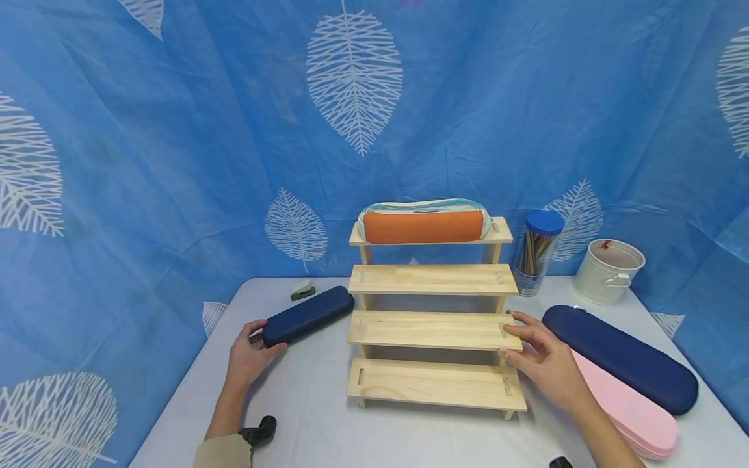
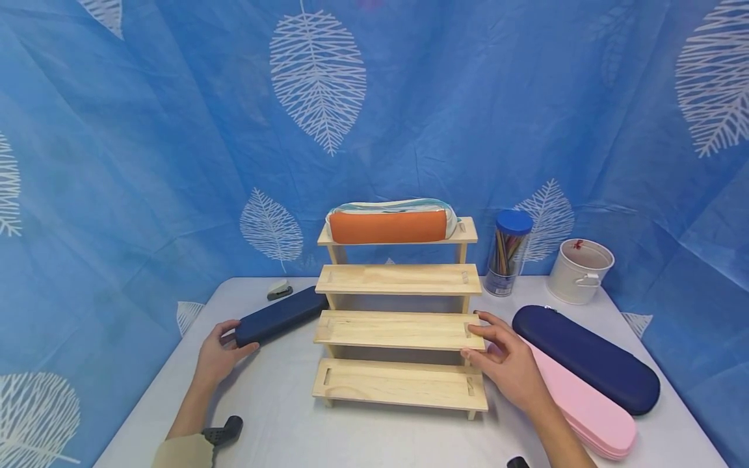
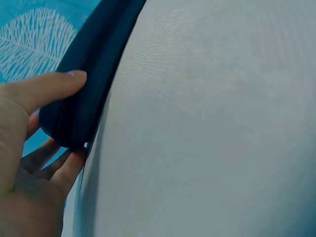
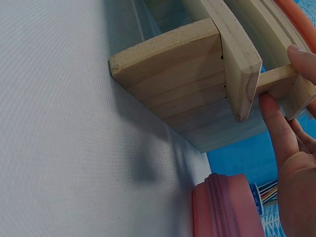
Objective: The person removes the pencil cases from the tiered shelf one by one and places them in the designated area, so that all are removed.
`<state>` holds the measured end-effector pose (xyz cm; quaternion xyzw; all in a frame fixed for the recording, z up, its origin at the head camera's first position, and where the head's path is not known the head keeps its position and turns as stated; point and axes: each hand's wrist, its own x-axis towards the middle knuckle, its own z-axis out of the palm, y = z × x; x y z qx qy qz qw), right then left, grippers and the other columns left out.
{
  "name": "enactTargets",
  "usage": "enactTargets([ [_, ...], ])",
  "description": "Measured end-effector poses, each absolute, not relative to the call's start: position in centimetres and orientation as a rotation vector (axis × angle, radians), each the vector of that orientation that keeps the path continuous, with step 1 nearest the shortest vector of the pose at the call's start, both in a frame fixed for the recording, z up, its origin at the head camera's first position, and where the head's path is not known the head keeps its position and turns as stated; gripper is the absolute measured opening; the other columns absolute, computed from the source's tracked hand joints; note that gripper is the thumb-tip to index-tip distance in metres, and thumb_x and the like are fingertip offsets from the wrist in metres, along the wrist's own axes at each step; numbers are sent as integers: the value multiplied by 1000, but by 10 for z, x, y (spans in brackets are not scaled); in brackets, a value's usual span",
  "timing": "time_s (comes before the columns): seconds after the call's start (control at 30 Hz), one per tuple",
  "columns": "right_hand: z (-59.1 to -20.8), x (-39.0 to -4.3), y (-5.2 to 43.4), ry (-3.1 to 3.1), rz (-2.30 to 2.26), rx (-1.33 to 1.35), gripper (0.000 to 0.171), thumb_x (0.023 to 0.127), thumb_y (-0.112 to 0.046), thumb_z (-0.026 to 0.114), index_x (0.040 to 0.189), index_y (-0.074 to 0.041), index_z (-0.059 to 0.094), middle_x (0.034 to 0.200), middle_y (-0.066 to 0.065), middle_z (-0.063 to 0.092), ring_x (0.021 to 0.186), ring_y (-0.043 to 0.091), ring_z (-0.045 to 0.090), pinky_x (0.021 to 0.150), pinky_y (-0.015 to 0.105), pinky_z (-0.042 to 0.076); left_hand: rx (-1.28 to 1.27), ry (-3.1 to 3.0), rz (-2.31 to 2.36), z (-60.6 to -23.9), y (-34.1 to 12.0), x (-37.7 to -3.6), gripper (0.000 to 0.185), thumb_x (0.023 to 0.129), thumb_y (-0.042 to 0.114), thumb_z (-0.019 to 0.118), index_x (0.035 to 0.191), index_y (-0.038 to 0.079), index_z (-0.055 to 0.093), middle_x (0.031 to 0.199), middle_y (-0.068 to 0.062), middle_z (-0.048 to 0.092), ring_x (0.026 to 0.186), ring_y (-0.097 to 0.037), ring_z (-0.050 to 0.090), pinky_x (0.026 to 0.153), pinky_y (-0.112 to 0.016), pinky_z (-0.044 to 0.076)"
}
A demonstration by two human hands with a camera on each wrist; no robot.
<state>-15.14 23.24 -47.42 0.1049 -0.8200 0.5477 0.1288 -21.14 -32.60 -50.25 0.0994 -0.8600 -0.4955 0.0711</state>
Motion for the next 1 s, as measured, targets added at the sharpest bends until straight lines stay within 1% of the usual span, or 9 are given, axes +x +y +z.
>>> enactTargets([
  [0.13, -473, -152, 232, -2386, 1594, 300, 42, 81, -16, 79, 120, -7, 65, 144, 8, 42, 128, 31, 44, 92, 15, 42, 260, -2598, -1468, -498, -324, -213, 86, 77, 28, 83, 144, 9, 33, 140, -22, 40, 120, -40, 48, 94, -50, 45],
  [0.2, -473, -151, 233, -2389, 1597, 293, 42, 81, -16, 79, 120, -8, 65, 144, 8, 42, 128, 31, 44, 91, 15, 42, 245, -2608, -1439, -496, -323, -214, 85, 78, 32, 82, 144, 10, 33, 141, -20, 40, 121, -39, 47, 94, -51, 45],
  [0.4, -474, -151, 233, -2395, 1612, 290, 42, 82, -15, 78, 120, -6, 64, 144, 9, 41, 128, 35, 43, 91, 15, 42, 208, -2591, -1320, -489, -319, -218, 80, 81, 35, 78, 143, 9, 36, 145, -15, 39, 130, -35, 39, 104, -50, 35],
  [0.47, -473, -151, 232, -2396, 1612, 289, 42, 82, -15, 78, 120, -6, 64, 144, 9, 41, 128, 35, 43, 92, 15, 42, 180, -2569, -1295, -485, -318, -219, 79, 82, 36, 77, 143, 9, 37, 145, -14, 39, 131, -34, 37, 105, -50, 34],
  [0.7, -473, -151, 232, -2387, 1622, 290, 43, 81, -15, 79, 121, -5, 64, 145, 10, 41, 128, 35, 42, 92, 14, 41, 68, -2480, -1292, -467, -309, -223, 73, 82, 37, 77, 141, 10, 41, 141, -14, 43, 130, -32, 39, 105, -48, 34],
  [0.87, -473, -151, 232, -2391, 1612, 287, 43, 82, -15, 78, 121, -6, 64, 144, 9, 41, 128, 32, 43, 93, 17, 42, -27, -2426, -1338, -446, -294, -228, 72, 83, 36, 76, 140, 10, 42, 140, -11, 45, 129, -29, 42, 104, -47, 37],
  [1.0, -474, -151, 232, -2388, 1609, 289, 43, 81, -15, 79, 120, -6, 64, 144, 9, 41, 127, 34, 43, 92, 16, 42, -140, -2362, -1422, -428, -280, -235, 70, 84, 33, 76, 141, 8, 42, 139, -11, 45, 128, -29, 43, 101, -49, 39],
])
